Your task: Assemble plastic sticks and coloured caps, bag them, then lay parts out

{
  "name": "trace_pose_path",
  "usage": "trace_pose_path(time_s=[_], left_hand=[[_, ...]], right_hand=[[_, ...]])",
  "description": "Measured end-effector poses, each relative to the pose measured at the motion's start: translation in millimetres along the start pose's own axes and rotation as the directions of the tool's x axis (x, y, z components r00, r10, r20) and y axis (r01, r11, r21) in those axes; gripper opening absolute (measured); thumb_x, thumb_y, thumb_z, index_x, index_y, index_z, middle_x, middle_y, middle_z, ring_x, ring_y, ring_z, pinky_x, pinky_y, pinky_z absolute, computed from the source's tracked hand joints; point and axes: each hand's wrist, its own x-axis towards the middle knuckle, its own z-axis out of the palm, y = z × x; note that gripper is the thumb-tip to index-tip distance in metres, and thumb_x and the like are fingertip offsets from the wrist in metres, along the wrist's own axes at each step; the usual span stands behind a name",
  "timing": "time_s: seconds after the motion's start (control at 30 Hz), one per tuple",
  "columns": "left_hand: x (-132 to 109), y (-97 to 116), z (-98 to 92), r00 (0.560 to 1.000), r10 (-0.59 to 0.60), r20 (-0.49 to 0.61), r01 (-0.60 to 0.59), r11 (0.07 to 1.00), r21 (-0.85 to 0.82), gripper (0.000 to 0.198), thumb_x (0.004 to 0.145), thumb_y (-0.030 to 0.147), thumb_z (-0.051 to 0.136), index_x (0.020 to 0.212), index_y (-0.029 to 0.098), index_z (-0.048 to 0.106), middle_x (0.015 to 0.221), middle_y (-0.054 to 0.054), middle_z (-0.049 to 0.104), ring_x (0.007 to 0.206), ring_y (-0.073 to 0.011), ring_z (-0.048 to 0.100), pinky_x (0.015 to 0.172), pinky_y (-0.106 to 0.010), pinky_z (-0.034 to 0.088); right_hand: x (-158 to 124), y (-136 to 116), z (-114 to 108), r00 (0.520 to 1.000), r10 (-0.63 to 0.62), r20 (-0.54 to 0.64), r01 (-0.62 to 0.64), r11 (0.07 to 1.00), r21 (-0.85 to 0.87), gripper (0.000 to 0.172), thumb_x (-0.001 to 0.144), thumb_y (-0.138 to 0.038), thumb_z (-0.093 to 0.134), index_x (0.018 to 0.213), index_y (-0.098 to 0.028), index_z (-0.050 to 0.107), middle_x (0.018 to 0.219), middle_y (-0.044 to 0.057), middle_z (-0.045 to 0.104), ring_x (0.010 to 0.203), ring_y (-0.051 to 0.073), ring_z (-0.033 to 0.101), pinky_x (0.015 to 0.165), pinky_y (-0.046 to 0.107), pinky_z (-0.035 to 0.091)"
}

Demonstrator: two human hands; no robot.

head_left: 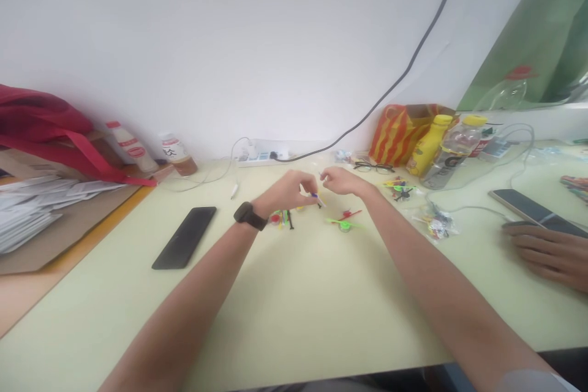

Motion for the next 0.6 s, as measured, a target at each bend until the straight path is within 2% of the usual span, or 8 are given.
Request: trace_pose_path(time_s=[0.1, 0.17, 0.27, 0.43, 0.53, 0.6], left_hand=[[-2, -7, 4.2, 0.987, -0.019, 0.161, 0.008, 0.998, 0.067, 0.013, 0.076, 0.029, 0.079, 0.087, 0.023, 0.083, 0.086, -0.002, 0.079, 0.08, -0.0205, 0.07, 0.072, -0.03, 0.051], [-3, -11, 4.9, 0.975, -0.069, 0.21, 0.049, 0.994, 0.099, 0.01, 0.073, 0.029, 0.08, 0.08, 0.023, 0.083, 0.082, -0.002, 0.079, 0.078, -0.0209, 0.069, 0.071, -0.03, 0.049], [-5, -14, 3.0, 0.973, -0.098, 0.207, 0.077, 0.991, 0.108, 0.011, 0.069, 0.03, 0.082, 0.078, 0.023, 0.083, 0.083, -0.002, 0.078, 0.078, -0.0214, 0.069, 0.072, -0.031, 0.049], [-5, -13, -0.8, 0.979, -0.079, 0.186, 0.05, 0.986, 0.157, 0.016, 0.07, 0.032, 0.084, 0.083, 0.024, 0.082, 0.094, -0.003, 0.078, 0.09, -0.0252, 0.069, 0.081, -0.034, 0.049], [-5, -16, 0.1, 0.987, -0.049, 0.15, 0.017, 0.978, 0.208, 0.028, 0.073, 0.04, 0.084, 0.096, 0.026, 0.082, 0.104, -0.004, 0.077, 0.102, -0.0284, 0.065, 0.089, -0.036, 0.049], [-5, -20, 1.4, 0.989, -0.048, 0.139, 0.016, 0.975, 0.221, 0.033, 0.075, 0.045, 0.082, 0.102, 0.027, 0.081, 0.108, -0.005, 0.076, 0.103, -0.0282, 0.065, 0.091, -0.036, 0.049]], right_hand=[[4, 10, 13, 0.999, 0.037, 0.023, -0.035, 0.997, -0.075, 0.025, 0.084, -0.018, 0.07, 0.108, -0.017, 0.07, 0.103, 0.01, 0.074, 0.086, 0.021, 0.066, 0.071, 0.026, 0.045], [7, 12, 21, 0.999, 0.039, 0.022, -0.036, 0.993, -0.11, 0.026, 0.086, -0.025, 0.072, 0.111, -0.017, 0.07, 0.106, 0.011, 0.074, 0.088, 0.021, 0.067, 0.071, 0.026, 0.046], [10, 8, 32, 1.0, 0.0, 0.013, 0.001, 0.991, -0.135, 0.03, 0.088, -0.031, 0.072, 0.115, -0.018, 0.069, 0.114, 0.012, 0.072, 0.093, 0.021, 0.067, 0.072, 0.026, 0.046], [9, -1, 41, 0.997, -0.082, 0.008, 0.083, 0.985, -0.152, 0.031, 0.084, -0.025, 0.073, 0.115, -0.022, 0.071, 0.126, 0.011, 0.067, 0.107, 0.022, 0.065, 0.077, 0.024, 0.045], [8, -2, 41, 0.996, -0.088, 0.032, 0.092, 0.984, -0.151, 0.023, 0.083, -0.021, 0.072, 0.106, -0.022, 0.074, 0.117, 0.009, 0.07, 0.095, 0.02, 0.067, 0.069, 0.023, 0.043], [7, -2, 40, 0.996, -0.076, 0.053, 0.083, 0.985, -0.149, 0.021, 0.081, -0.017, 0.072, 0.101, -0.021, 0.074, 0.109, 0.007, 0.073, 0.085, 0.017, 0.067, 0.063, 0.023, 0.042]])
